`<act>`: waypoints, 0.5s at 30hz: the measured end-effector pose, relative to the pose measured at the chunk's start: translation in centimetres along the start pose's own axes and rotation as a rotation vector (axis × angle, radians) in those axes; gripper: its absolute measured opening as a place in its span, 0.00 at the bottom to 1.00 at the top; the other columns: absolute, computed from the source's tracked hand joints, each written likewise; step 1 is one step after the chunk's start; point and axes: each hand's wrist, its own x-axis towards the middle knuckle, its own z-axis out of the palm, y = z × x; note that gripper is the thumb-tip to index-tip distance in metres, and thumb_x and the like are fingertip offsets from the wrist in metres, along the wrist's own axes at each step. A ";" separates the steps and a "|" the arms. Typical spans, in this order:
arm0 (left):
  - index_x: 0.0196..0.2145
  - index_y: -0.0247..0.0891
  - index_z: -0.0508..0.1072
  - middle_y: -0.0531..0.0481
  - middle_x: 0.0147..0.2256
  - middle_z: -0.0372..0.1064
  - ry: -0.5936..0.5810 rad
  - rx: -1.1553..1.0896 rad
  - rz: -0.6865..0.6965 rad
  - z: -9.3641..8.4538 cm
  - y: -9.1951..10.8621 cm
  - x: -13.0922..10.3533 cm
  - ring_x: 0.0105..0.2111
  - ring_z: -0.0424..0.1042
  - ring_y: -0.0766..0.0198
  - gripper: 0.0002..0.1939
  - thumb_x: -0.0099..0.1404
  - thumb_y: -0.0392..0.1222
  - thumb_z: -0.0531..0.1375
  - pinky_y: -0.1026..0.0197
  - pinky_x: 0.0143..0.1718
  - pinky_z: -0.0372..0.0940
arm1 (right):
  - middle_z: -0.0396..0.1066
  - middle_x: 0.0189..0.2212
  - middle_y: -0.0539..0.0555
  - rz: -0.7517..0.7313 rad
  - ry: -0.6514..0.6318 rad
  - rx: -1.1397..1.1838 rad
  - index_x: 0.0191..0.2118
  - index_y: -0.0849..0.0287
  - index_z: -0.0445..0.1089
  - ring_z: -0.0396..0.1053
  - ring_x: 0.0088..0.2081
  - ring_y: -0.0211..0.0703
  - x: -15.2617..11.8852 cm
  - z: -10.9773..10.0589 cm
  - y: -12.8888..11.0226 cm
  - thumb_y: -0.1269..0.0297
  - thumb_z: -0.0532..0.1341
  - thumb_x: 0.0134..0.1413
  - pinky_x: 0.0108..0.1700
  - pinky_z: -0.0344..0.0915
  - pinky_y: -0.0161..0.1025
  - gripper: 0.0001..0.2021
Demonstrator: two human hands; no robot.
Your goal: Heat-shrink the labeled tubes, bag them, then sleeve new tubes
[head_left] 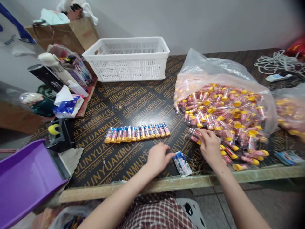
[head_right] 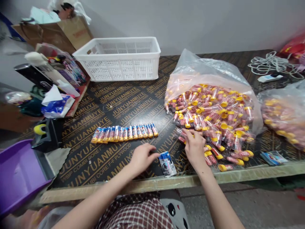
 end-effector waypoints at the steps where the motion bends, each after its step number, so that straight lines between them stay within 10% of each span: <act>1: 0.34 0.38 0.75 0.45 0.33 0.71 -0.044 0.010 0.009 1.1 0.5 0.1 0.34 0.69 0.57 0.12 0.57 0.49 0.61 0.60 0.34 0.60 | 0.65 0.41 0.59 0.001 0.020 0.082 0.51 0.57 0.67 0.64 0.44 0.50 -0.2 -0.4 -0.4 0.65 0.47 0.61 0.45 0.59 0.49 0.17; 15: 0.35 0.40 0.73 0.46 0.31 0.73 -0.060 0.068 -0.036 3.2 1.2 0.1 0.33 0.70 0.58 0.05 0.59 0.40 0.59 0.59 0.35 0.60 | 0.69 0.34 0.53 0.328 0.069 0.592 0.39 0.56 0.69 0.66 0.32 0.42 -4.3 -3.3 -4.4 0.55 0.58 0.54 0.34 0.62 0.39 0.11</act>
